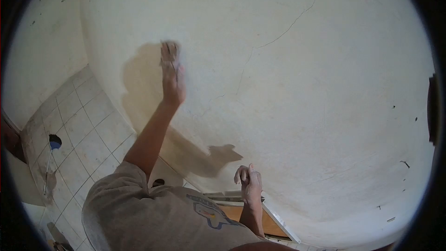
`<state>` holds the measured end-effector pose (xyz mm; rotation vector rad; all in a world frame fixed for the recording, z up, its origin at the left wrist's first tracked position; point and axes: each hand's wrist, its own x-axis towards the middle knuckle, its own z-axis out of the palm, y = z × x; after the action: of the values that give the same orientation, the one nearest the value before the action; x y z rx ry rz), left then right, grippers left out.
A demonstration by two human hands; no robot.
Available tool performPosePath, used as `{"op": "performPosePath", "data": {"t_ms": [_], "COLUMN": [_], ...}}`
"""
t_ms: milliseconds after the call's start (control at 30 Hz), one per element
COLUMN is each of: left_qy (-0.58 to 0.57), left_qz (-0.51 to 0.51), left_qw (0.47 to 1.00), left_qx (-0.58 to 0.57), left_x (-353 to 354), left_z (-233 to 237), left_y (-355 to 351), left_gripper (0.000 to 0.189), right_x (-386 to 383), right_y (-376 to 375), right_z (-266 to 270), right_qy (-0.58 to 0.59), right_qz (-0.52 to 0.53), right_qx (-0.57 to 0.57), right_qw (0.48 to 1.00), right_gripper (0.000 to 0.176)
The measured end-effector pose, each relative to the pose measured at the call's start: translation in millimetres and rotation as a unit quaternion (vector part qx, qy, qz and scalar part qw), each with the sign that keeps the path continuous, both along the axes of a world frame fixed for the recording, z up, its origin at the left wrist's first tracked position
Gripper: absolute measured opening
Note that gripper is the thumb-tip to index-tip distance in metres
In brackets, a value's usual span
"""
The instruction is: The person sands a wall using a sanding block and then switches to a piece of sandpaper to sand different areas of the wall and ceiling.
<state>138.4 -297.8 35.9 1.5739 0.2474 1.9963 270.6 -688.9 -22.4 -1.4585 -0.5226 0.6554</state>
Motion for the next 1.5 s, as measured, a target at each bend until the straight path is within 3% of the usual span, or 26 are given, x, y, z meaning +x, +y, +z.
{"op": "performPosePath", "data": {"t_ms": [33,133,233,367,433,500,567,600,700,733,767,800,833,867,1033,1133,1233,1300,1333,1367,1433,1500], "left_qy": [0.138,0.054,0.019,0.246,0.183,0.130,0.126,0.148,0.107,-0.017,-0.138,-0.250,-0.028,0.194,0.228,0.187,0.079,0.112,0.119,0.124,0.112,0.184], "left_qz": [0.221,0.053,-0.057,0.090,0.058,0.023,0.077,0.150,0.092,-0.053,-0.197,-0.332,-0.147,0.059,0.050,0.134,-0.032,-0.004,0.047,0.098,-0.010,-0.015], "left_qw": [0.963,0.997,0.998,0.960,0.981,0.989,0.989,0.977,0.987,0.997,0.952,0.857,0.978,0.979,0.972,0.971,0.984,0.987,0.991,0.986,0.993,0.983], "left_qx": [0.067,0.017,-0.026,0.096,0.005,-0.068,-0.029,0.034,0.070,-0.062,-0.189,-0.306,-0.147,0.029,0.012,0.057,-0.156,-0.115,-0.033,0.051,-0.036,-0.024], "left_x": [-11,10,32,16,23,20,2,-13,-16,-8,4,8,10,12,6,6,-9,-22,-14,-7,4,1], "left_z": [38,27,-9,-56,-58,-52,-22,4,23,30,39,39,-1,-49,-121,-81,14,48,39,31,12,-25], "left_y": [-13,-21,-53,-112,-87,-45,-8,-4,1,-11,-43,-70,-72,-71,-94,-53,-41,-44,-33,-26,-43,-76], "left_gripper": [0.054,0.053,0.052,0.051,0.050,0.051,0.053,0.054,0.053,0.052,0.050,0.049,0.049,0.048,0.046,0.047,0.048,0.049,0.050,0.050,0.051,0.052], "right_x": [1,3,-10,-27,-29,-25,-27,-33,-53,-58,-60,-61,-60,-59,-53,-48,-50,-52,-53,-52,-51,-54], "right_y": [1,9,20,37,36,37,39,42,53,56,57,56,55,54,37,27,22,23,20,21,23,21], "right_z": [0,-8,18,40,39,29,24,22,25,25,26,30,35,39,33,28,25,33,26,24,24,27], "right_qy": [0.005,-0.023,-0.112,-0.095,-0.105,-0.140,-0.154,-0.149,-0.173,-0.196,-0.217,-0.212,-0.212,-0.212,-0.188,-0.181,-0.170,-0.207,-0.135,-0.149,-0.177,-0.179], "right_qz": [0.000,0.009,0.138,0.182,0.155,0.172,0.181,0.178,0.200,0.224,0.247,0.285,0.309,0.333,0.325,0.311,0.302,0.302,0.273,0.277,0.284,0.274], "right_qx": [0.001,-0.006,0.005,0.003,-0.047,-0.014,-0.002,-0.005,-0.027,-0.034,-0.040,-0.071,-0.080,-0.089,-0.119,-0.138,-0.162,-0.182,-0.158,-0.147,-0.122,-0.117], "right_qw": [1.000,1.000,0.984,0.979,0.981,0.975,0.971,0.973,0.964,0.954,0.943,0.932,0.924,0.914,0.919,0.923,0.924,0.913,0.939,0.938,0.934,0.938], "right_gripper": [0.059,0.060,0.060,0.060,0.060,0.058,0.057,0.057,0.058,0.060,0.061,0.062,0.061,0.061,0.061,0.059,0.059,0.058,0.057,0.056,0.055,0.051]}}
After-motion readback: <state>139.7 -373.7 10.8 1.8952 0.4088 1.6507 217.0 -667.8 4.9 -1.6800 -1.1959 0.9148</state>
